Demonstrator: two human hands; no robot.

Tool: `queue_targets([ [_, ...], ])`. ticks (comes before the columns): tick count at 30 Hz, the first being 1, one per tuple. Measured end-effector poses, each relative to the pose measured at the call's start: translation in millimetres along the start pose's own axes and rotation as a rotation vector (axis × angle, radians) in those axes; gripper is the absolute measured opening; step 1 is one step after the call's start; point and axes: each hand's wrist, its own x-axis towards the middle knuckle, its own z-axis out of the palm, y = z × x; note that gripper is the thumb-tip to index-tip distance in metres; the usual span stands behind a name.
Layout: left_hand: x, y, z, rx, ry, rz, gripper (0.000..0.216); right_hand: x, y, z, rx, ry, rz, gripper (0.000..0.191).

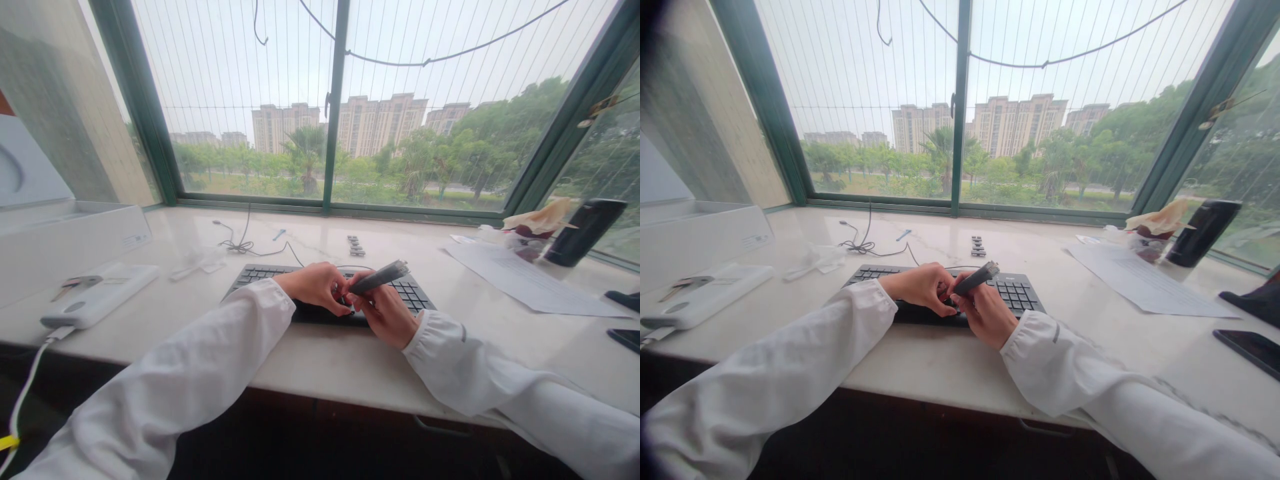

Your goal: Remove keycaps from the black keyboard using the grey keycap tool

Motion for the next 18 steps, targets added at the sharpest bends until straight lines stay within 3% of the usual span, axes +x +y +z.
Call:
queue_targets([
  [18, 0.8, -1.1, 1.8, -0.035, 0.006, -0.034, 0.033, -0.8, 2.3, 0.7, -0.016, 0.01, 0.05, 0.006],
])
